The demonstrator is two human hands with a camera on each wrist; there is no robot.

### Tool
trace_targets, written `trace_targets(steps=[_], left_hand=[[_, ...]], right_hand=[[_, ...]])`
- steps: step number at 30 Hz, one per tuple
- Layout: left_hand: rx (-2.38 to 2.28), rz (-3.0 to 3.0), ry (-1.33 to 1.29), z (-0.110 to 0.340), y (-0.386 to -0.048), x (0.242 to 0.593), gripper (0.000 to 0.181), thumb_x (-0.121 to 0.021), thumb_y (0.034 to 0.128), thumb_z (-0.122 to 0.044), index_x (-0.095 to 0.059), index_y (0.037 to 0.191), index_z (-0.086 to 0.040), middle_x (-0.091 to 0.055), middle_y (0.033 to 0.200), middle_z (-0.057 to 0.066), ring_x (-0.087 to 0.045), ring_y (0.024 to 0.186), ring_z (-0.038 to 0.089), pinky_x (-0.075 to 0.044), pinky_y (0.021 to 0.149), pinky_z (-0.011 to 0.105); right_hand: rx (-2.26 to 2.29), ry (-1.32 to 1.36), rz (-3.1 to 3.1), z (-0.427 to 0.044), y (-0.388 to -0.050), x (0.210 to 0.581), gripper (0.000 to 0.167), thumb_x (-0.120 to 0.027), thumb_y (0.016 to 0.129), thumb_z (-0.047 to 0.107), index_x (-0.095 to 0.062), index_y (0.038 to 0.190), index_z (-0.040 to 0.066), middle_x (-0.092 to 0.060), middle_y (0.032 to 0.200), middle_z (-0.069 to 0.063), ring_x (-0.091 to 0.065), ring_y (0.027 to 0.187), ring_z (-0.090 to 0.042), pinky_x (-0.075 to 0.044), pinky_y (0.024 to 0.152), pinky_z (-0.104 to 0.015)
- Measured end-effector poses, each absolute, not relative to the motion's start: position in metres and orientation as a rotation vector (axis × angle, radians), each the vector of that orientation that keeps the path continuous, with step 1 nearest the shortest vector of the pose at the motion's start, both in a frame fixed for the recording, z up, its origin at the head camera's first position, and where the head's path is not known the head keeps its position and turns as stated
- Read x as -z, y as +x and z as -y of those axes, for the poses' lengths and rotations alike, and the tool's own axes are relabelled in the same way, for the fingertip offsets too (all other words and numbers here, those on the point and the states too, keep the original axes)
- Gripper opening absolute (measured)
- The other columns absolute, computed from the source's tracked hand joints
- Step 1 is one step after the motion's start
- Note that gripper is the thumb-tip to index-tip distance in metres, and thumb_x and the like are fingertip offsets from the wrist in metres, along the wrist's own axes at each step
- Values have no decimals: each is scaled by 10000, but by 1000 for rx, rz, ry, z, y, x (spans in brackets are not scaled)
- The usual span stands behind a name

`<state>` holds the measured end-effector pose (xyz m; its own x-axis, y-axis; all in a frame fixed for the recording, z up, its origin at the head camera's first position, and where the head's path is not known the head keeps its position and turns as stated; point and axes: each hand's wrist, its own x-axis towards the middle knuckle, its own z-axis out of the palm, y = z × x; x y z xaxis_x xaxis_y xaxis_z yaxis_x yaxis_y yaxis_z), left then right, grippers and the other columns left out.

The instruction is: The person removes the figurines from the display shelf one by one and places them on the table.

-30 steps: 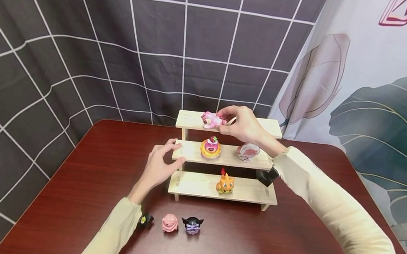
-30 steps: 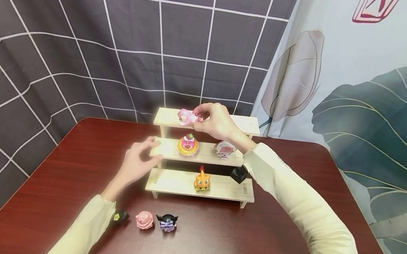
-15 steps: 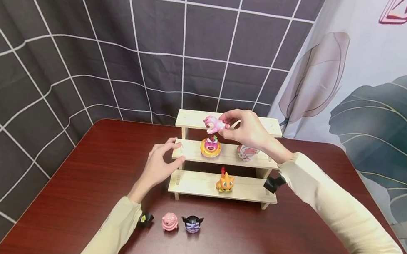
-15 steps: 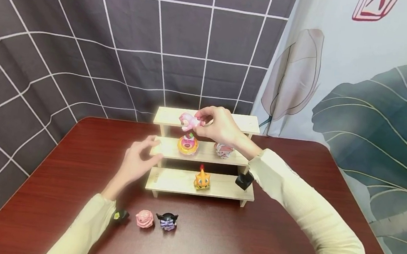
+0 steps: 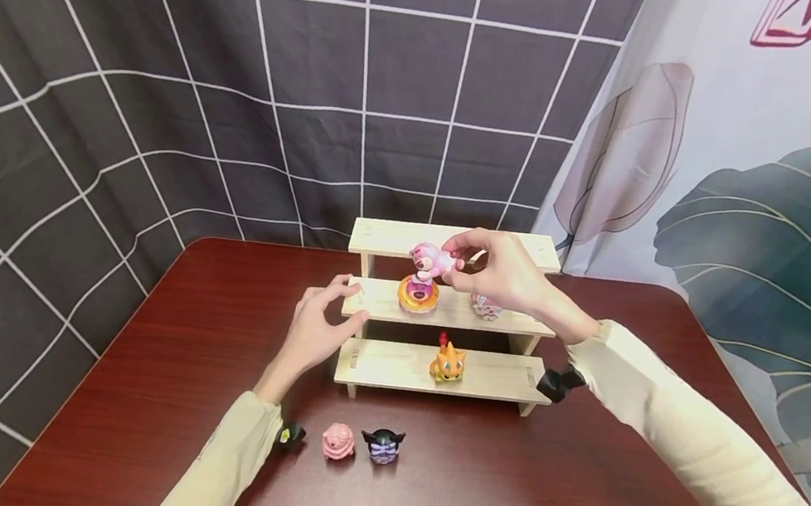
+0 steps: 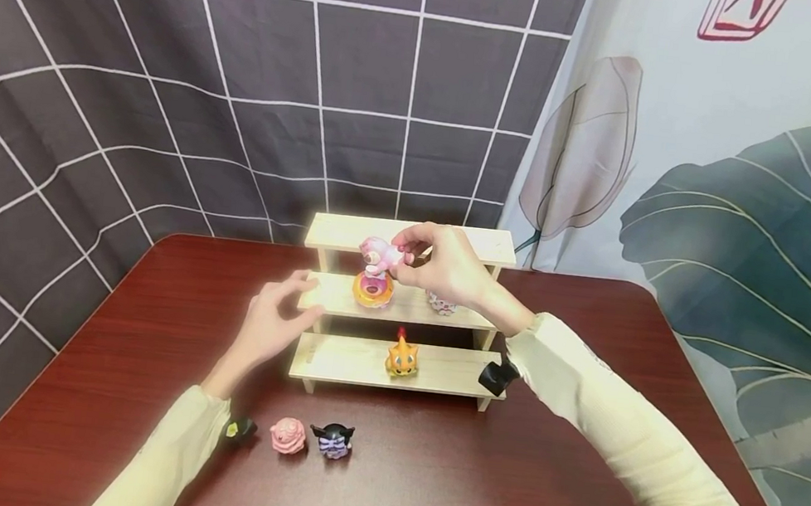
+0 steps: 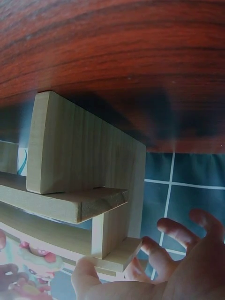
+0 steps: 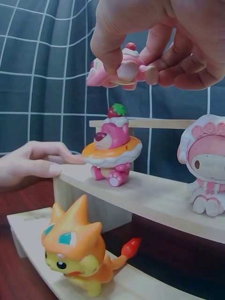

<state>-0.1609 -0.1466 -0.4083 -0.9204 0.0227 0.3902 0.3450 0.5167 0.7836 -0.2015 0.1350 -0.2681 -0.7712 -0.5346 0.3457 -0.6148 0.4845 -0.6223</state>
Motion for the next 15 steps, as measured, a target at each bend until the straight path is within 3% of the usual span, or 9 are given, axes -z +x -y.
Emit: trace_targets(steps=[15], left_hand=[[1364,2427,-310,147,-161,408,435,-799,842,-227,-710,1247,-96,-568,1419,88,-491,1142,318,-389,920,507]], right_hand=[[-1231,1043,2585,-147,-185,274,261,-777,769,-37,-713,1021,-10,-669,868,-57,-605,787,-212,-512,694,-315]])
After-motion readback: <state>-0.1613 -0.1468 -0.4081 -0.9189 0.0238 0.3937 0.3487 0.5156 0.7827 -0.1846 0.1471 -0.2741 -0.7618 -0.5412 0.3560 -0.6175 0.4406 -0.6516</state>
